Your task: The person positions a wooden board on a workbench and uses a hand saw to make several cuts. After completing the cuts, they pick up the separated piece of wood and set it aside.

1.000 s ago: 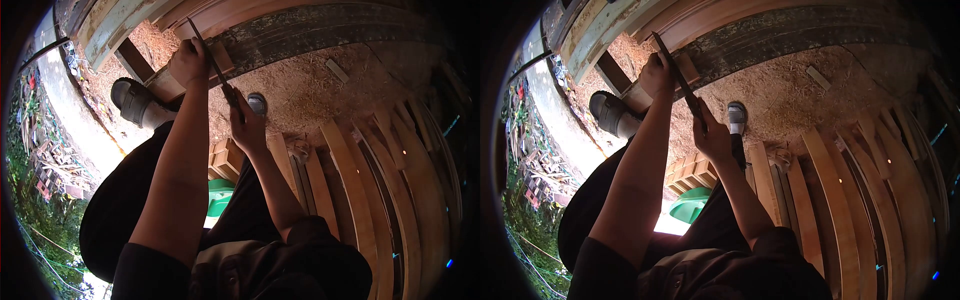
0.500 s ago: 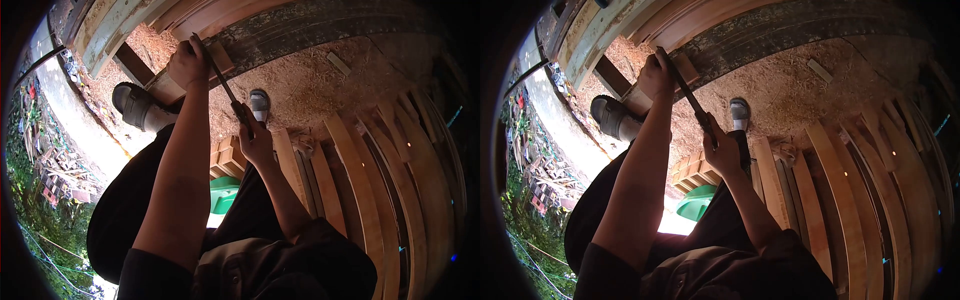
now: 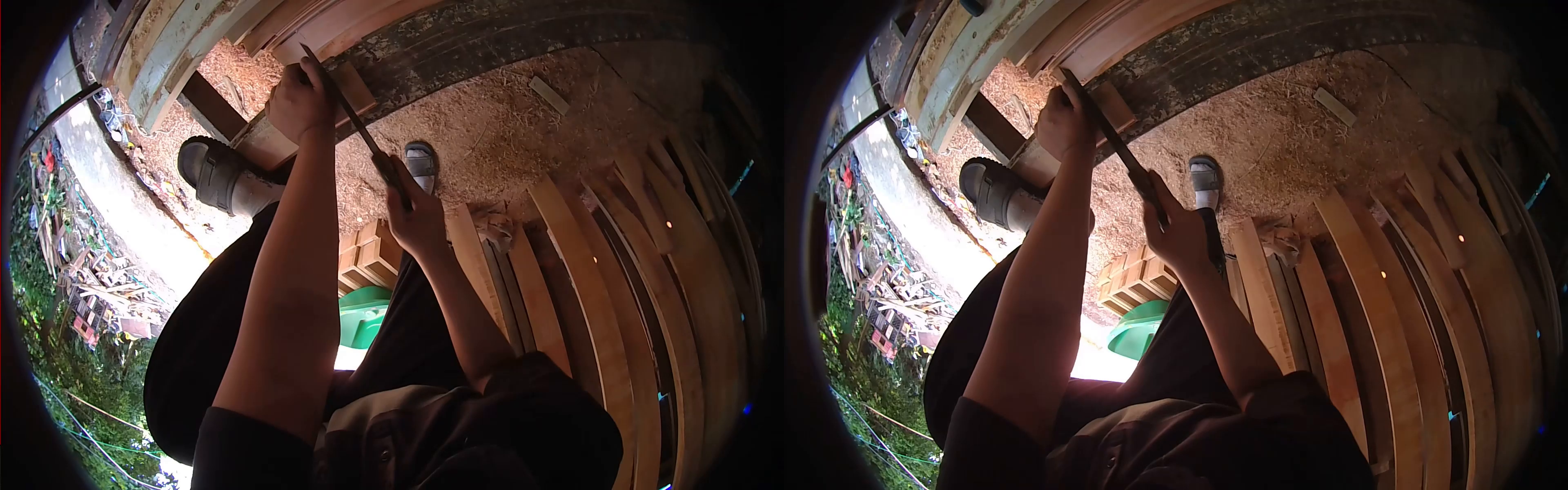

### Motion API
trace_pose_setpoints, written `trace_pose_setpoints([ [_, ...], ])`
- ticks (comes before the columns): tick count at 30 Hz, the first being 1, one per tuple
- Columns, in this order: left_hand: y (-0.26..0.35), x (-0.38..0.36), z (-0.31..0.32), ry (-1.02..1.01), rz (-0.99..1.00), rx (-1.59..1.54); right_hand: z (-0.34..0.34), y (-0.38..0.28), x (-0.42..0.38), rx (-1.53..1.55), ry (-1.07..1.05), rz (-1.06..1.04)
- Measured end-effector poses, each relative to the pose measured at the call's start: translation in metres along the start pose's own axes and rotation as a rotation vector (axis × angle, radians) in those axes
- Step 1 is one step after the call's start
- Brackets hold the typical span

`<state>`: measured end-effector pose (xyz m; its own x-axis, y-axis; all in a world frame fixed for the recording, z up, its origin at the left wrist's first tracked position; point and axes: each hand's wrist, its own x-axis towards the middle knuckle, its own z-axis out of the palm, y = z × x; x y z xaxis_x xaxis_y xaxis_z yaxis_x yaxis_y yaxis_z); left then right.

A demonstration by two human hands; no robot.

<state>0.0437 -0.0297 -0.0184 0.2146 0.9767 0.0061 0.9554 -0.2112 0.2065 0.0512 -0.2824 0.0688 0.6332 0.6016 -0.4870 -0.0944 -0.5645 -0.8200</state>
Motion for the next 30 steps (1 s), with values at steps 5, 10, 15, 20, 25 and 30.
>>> trace_pose_setpoints([
  [5, 0.003, -0.001, -0.001, -0.017, -0.024, 0.01, 0.01, -0.013, 0.027, -0.07, -0.033, 0.0],
  [10, 0.004, 0.0, -0.002, -0.016, -0.022, 0.013, -0.007, 0.007, -0.023, -0.035, 0.075, -0.112],
  [15, 0.003, -0.001, -0.003, -0.03, -0.033, 0.009, 0.004, 0.003, 0.01, -0.088, -0.031, 0.003],
  [20, 0.006, -0.001, -0.005, -0.005, -0.008, -0.013, -0.004, 0.01, -0.009, -0.035, -0.055, 0.047],
  [25, 0.008, -0.002, -0.004, 0.011, -0.028, 0.002, 0.0, 0.01, 0.009, 0.047, -0.042, -0.007],
  [30, 0.006, -0.002, -0.003, 0.025, -0.033, -0.03, -0.002, 0.01, 0.04, 0.31, -0.1, -0.014],
])
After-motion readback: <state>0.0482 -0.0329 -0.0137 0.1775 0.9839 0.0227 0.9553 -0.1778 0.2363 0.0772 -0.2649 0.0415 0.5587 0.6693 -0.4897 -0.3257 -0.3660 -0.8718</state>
